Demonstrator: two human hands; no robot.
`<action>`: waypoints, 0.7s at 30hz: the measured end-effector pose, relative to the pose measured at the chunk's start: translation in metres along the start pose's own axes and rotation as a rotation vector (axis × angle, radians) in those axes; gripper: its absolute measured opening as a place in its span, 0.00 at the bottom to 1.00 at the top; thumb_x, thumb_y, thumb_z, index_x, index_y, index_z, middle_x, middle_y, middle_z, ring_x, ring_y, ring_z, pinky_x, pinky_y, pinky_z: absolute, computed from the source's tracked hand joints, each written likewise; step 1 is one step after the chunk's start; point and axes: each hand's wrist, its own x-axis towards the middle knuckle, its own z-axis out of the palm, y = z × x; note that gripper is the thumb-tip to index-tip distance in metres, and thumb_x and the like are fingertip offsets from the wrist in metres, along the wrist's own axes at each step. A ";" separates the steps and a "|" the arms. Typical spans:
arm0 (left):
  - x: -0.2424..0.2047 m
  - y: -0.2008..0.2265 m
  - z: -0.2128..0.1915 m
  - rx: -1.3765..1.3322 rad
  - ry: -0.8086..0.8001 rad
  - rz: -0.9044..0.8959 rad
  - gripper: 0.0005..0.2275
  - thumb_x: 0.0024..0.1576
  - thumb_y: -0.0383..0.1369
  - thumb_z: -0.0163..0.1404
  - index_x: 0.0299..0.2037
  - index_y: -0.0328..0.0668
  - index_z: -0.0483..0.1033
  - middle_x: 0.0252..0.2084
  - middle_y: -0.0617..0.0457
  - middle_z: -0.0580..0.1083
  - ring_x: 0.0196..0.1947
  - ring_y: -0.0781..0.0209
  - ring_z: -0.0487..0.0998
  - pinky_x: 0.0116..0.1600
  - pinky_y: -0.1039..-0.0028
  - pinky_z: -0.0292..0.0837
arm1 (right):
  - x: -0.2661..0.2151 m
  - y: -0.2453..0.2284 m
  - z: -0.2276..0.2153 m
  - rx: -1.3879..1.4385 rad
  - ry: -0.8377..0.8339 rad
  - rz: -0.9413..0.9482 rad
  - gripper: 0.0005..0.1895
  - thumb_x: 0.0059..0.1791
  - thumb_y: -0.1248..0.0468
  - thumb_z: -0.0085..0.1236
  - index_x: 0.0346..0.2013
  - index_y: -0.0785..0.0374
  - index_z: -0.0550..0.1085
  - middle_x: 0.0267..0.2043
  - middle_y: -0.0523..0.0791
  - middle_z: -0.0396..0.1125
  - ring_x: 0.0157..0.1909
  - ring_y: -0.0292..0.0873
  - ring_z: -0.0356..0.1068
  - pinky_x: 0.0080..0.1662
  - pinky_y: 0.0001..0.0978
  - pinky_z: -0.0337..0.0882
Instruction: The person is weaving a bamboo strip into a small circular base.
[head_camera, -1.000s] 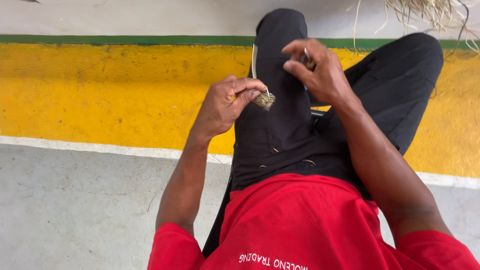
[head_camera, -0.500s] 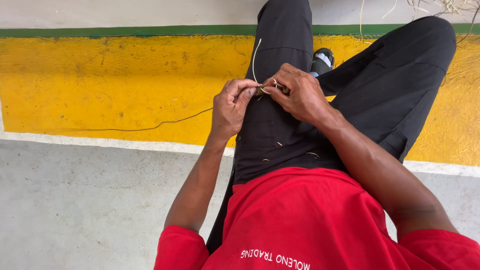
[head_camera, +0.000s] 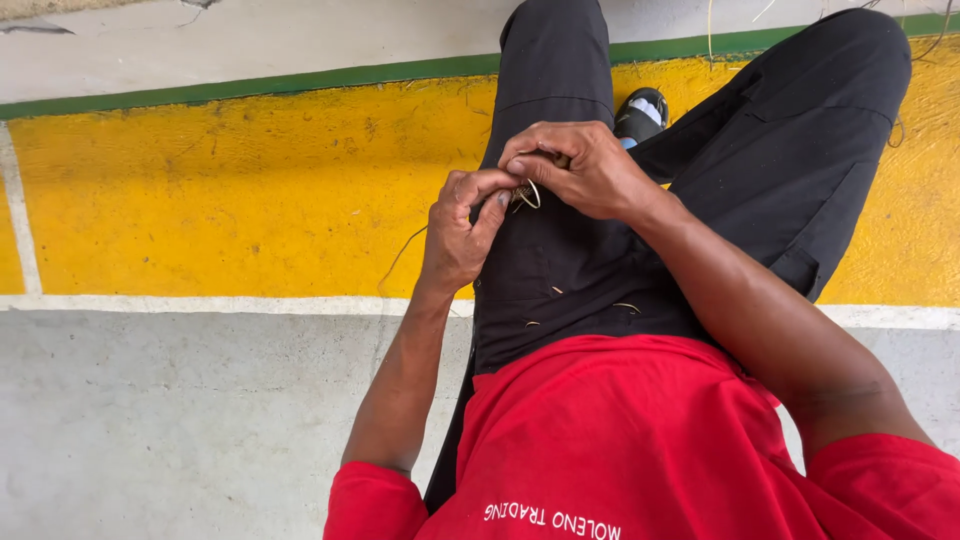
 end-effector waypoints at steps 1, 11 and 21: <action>0.000 0.001 0.001 -0.058 0.009 -0.018 0.05 0.63 0.26 0.53 0.46 0.44 0.78 0.42 0.55 0.75 0.43 0.64 0.78 0.51 0.74 0.74 | 0.001 0.002 0.003 -0.039 0.039 0.040 0.07 0.57 0.63 0.58 0.44 0.64 0.78 0.40 0.42 0.75 0.40 0.36 0.75 0.42 0.30 0.73; 0.009 0.000 0.000 0.260 0.046 0.281 0.10 0.58 0.21 0.55 0.45 0.46 0.82 0.38 0.57 0.81 0.35 0.56 0.73 0.48 0.68 0.66 | 0.053 -0.012 -0.029 -0.003 0.286 -0.131 0.07 0.66 0.66 0.48 0.47 0.66 0.71 0.33 0.41 0.72 0.28 0.28 0.69 0.31 0.22 0.71; 0.017 0.017 -0.021 0.131 -0.096 0.016 0.08 0.61 0.28 0.54 0.48 0.40 0.83 0.38 0.50 0.82 0.36 0.59 0.75 0.45 0.71 0.72 | -0.017 -0.100 -0.044 0.141 0.254 0.161 0.09 0.57 0.64 0.57 0.43 0.68 0.79 0.37 0.43 0.77 0.22 0.28 0.67 0.24 0.20 0.64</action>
